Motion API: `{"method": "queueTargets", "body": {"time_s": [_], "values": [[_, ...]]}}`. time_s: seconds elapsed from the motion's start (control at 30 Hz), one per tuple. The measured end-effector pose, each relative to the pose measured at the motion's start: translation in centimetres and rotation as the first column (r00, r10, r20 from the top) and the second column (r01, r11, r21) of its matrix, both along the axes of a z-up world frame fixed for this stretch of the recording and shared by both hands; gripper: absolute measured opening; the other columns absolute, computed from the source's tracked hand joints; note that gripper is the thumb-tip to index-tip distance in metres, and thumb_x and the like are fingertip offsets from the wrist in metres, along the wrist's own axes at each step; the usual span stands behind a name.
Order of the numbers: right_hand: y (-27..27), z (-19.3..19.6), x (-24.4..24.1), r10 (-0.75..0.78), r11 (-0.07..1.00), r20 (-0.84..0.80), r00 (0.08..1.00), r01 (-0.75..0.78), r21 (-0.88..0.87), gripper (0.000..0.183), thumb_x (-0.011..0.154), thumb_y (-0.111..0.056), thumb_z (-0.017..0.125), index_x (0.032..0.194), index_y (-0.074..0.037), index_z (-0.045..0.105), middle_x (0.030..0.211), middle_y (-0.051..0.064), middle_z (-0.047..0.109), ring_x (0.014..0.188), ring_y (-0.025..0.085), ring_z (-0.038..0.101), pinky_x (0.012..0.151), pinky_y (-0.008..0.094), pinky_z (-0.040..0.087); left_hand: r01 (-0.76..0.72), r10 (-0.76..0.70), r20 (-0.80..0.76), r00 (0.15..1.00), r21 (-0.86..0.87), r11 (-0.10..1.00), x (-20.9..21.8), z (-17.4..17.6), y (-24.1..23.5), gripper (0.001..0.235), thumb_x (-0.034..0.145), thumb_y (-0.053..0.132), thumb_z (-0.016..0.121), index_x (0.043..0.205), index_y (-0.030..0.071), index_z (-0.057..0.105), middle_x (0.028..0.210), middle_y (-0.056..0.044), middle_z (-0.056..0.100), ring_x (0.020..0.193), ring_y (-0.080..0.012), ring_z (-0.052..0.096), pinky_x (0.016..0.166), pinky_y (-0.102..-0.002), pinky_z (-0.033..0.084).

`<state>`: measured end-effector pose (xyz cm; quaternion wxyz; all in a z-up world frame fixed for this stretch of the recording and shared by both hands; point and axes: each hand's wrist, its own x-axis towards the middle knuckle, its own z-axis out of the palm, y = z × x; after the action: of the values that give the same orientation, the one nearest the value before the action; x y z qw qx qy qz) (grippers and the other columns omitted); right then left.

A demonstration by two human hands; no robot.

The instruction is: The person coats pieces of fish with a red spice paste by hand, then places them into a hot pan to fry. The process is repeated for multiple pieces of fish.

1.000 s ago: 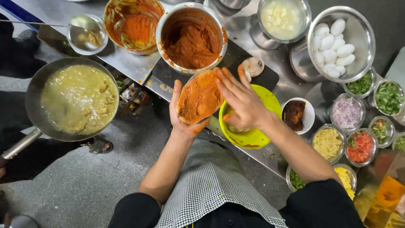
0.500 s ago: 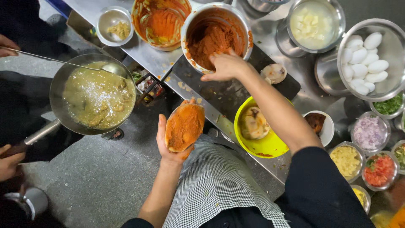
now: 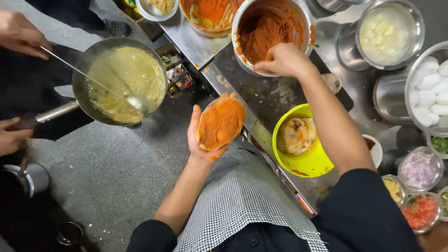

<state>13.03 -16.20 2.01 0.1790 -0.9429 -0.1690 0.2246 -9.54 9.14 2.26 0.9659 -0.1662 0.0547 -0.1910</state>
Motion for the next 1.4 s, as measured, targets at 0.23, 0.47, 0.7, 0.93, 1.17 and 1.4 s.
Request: {"method": "queueTargets", "body": {"time_s": [0.23, 0.47, 0.7, 0.93, 1.17, 1.4], "values": [[2.8, 8.4, -13.3, 0.109, 0.739, 0.466, 0.878, -0.385, 0.552, 0.04, 0.116, -0.032, 0.054, 0.137, 0.002, 0.06, 0.142, 0.022, 0.065, 0.134, 0.041, 0.065, 0.116, 0.05, 0.05, -0.011, 0.011, -0.001, 1.0, -0.011, 1.0, 4.1, 0.1, -2.3, 0.074, 0.113, 0.057, 0.035, 0.158, -0.002, 0.042, 0.155, -0.02, 0.05, 0.141, -0.0372, 0.052, 0.12, -0.051, 0.043], [3.3, 9.6, -20.0, 0.126, 0.869, 0.594, 0.794, -0.377, 0.32, 0.061, 0.099, -0.035, 0.056, 0.147, 0.003, 0.05, 0.151, 0.023, 0.053, 0.146, 0.037, 0.051, 0.123, 0.057, 0.034, 0.021, -0.02, -0.026, 0.999, 0.049, 0.999, 6.1, 1.5, -4.1, 0.071, 0.112, 0.057, 0.036, 0.153, -0.001, 0.043, 0.154, -0.02, 0.051, 0.141, -0.0378, 0.052, 0.122, -0.05, 0.04], [0.0, 6.6, -17.0, -0.419, 0.639, 0.101, 0.902, 0.214, 0.739, 0.062, 0.105, -0.03, 0.054, 0.157, 0.003, 0.046, 0.158, 0.022, 0.055, 0.104, 0.023, 0.046, 0.095, 0.033, 0.041, 0.141, -0.14, 0.105, 0.985, -0.009, 0.99, 5.9, 2.8, -5.4, 0.072, 0.112, 0.055, 0.034, 0.156, -0.002, 0.041, 0.156, -0.02, 0.051, 0.141, -0.037, 0.053, 0.119, -0.05, 0.044], [-1.1, 4.5, -12.9, -0.246, -0.252, -0.713, 0.657, 0.667, 0.701, 0.041, 0.103, -0.022, 0.06, 0.133, 0.006, 0.063, 0.125, 0.012, 0.072, 0.104, 0.017, 0.07, 0.09, 0.029, 0.055, 0.276, -0.292, 0.08, 0.953, 0.167, 0.946, 8.6, 1.7, -7.3, 0.07, 0.112, 0.056, 0.037, 0.151, -0.002, 0.048, 0.146, -0.019, 0.059, 0.131, -0.033, 0.061, 0.113, -0.045, 0.049], [-1.0, 6.3, -12.4, -0.563, 0.552, -0.051, 0.825, 0.421, 0.72, 0.024, 0.092, -0.006, 0.075, 0.115, 0.003, 0.074, 0.107, 0.009, 0.079, 0.095, 0.011, 0.072, 0.087, 0.026, 0.057, 0.21, -0.234, 0.093, 0.968, 0.213, 0.954, 9.7, 0.6, -7.5, 0.068, 0.112, 0.054, 0.038, 0.147, -0.003, 0.052, 0.141, -0.02, 0.063, 0.128, -0.0326, 0.063, 0.112, -0.045, 0.05], [-0.2, 9.5, -13.3, -0.238, 0.903, 0.644, 0.727, -0.078, 0.422, 0.025, 0.098, -0.003, 0.069, 0.122, 0.004, 0.071, 0.126, 0.02, 0.073, 0.12, 0.032, 0.07, 0.109, 0.043, 0.052, 0.165, -0.178, 0.107, 0.978, 0.124, 0.978, 10.2, 1.6, -6.7, 0.067, 0.112, 0.054, 0.038, 0.147, -0.001, 0.051, 0.142, -0.02, 0.061, 0.129, -0.0347, 0.062, 0.113, -0.049, 0.05]]}}
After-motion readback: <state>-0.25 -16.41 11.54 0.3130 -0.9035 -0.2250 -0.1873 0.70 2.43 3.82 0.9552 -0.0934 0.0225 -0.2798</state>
